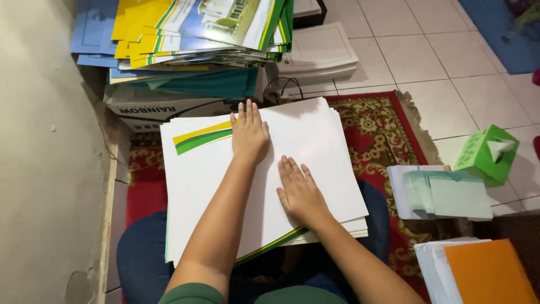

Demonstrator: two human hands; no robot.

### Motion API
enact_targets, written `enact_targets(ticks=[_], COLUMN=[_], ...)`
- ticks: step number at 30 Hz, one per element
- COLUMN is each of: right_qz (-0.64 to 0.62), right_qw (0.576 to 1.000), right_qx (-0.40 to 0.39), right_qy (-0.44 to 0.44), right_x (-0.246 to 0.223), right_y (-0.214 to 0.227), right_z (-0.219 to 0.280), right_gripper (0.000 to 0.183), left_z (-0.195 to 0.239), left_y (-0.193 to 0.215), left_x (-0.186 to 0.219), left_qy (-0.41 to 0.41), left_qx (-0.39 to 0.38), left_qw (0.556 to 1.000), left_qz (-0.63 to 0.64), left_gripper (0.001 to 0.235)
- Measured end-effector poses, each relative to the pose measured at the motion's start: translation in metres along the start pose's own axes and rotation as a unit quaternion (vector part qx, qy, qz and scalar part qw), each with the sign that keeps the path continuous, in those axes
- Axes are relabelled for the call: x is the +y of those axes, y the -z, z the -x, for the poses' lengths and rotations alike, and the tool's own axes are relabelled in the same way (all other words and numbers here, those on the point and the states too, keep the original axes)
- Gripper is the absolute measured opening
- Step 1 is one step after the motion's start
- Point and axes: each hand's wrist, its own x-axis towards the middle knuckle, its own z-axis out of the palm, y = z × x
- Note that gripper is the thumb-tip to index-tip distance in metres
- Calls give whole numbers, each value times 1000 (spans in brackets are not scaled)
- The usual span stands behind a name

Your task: Folding printed sheets of paper into brochures by hand and smoothing the creases.

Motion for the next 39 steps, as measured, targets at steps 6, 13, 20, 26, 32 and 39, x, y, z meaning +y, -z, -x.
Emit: enact_targets(ticks=[6, 13, 20, 26, 32, 39], right_qz=[7, 20, 41, 25, 43, -3], right_qw=[1000, 999, 993, 996, 992, 997], right_qx=[13, 26, 81, 72, 109, 71], right_qy=[2, 36, 74, 53, 47, -5], right_x=[2, 12, 12, 20, 26, -5], right_y=[-8, -18, -6, -16, -35, -23], right_z=[0, -31, -131, -169, -158, -51], right_gripper=[66, 67, 63, 65, 63, 63], left_z=[28, 63, 50, 46, 47, 51], left_y=[-5, 1, -23, -17, -20, -19], left_x=[-2, -6, -11, -11, -12, -13], left_qy=[79, 93, 87, 103, 105, 89], left_qx=[-1, 47, 140, 122, 105, 152], left_qw=[997, 995, 985, 984, 987, 983], left_qz=[-8, 10, 42, 81, 67, 44], left_gripper=[68, 67, 65, 64, 66, 66])
